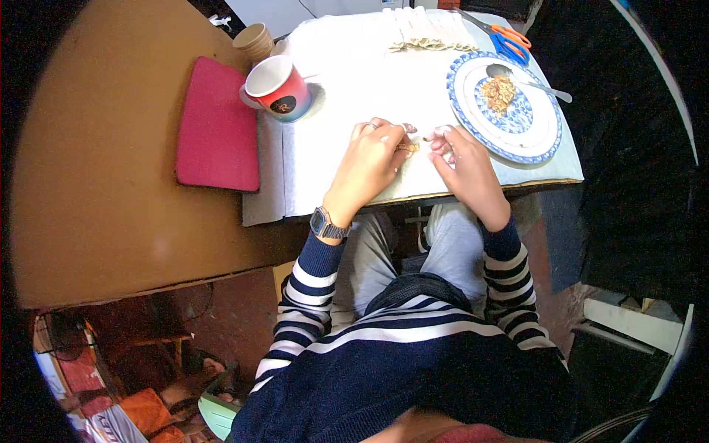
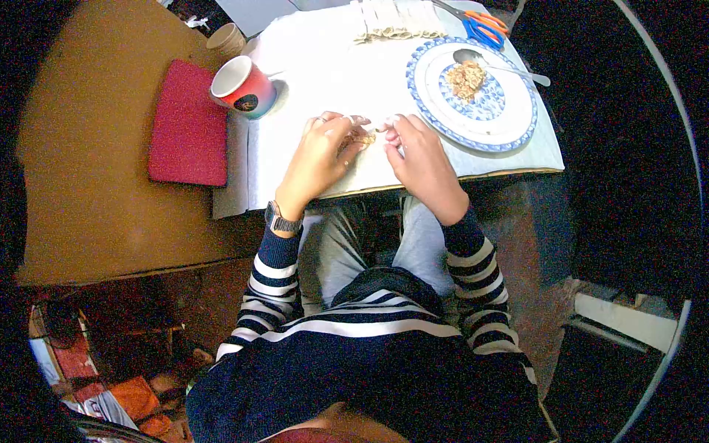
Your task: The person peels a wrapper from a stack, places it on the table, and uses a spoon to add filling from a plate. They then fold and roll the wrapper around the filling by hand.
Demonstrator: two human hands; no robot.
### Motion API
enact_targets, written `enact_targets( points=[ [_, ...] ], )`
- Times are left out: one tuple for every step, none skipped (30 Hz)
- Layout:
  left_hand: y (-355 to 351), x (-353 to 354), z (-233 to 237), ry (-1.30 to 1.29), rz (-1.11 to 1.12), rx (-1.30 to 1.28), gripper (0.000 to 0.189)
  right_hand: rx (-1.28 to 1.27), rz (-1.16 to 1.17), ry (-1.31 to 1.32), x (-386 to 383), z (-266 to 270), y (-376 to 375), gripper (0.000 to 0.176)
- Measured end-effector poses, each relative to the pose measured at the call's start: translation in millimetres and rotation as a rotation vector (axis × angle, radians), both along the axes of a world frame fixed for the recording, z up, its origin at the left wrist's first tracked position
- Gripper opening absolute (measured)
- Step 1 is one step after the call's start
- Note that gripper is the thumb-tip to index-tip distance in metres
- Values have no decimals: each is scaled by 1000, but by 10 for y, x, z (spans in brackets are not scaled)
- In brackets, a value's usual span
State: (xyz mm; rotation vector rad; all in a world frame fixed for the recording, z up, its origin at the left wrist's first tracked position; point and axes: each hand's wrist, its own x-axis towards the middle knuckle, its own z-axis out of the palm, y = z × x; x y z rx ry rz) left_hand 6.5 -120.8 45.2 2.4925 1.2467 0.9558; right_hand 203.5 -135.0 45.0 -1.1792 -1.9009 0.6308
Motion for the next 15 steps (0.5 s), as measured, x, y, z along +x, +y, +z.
enact_targets(
  points=[
    [3, 5, -4, -10, 0, -7, 28, -5, 2, 1, 3, 3, 1, 21],
    [6, 9, -8, -4, 5, -12, 28, -10, 4, 2, 6, 11, 1, 21],
    [9, 13, -12, 3, 10, -17, 29, -15, 7, 3, 9, 19, 1, 21],
    [10, 15, -14, 9, 15, -22, 30, -12, 9, -9, 12, 25, 1, 19],
    [4, 17, -4, 7, 15, -32, 30, -8, 11, -21, 16, 33, -1, 18],
    [-5, 18, 14, 4, 15, -41, 30, -4, 13, -34, 21, 36, -1, 17],
    [-11, 17, 23, 2, 15, -51, 30, 3, 6, -27, 27, 30, 3, 15],
    [-11, 8, 13, -2, 10, -45, 31, 10, -1, -20, 33, 19, 8, 13],
    [-9, -7, -4, -6, 4, -40, 31, 17, -9, -13, 38, 13, 12, 12],
    [-8, -19, -8, -10, -2, -34, 31, 27, -7, -22, 39, 23, 18, 12],
    [-18, -27, -2, -16, 1, -21, 32, 38, -5, -32, 35, 43, 26, 12],
    [-38, -36, 17, -23, 5, -8, 32, 48, -2, -42, 33, 54, 35, 13],
    [-50, -44, 35, -31, 11, 6, 33, 44, -10, -49, 33, 50, 44, 14],
    [-55, -55, 51, -35, 17, 8, 34, 39, -16, -56, 30, 44, 55, 15],
    [-60, -67, 66, -39, 24, 9, 34, 34, -21, -63, 22, 42, 67, 15]
  ],
)
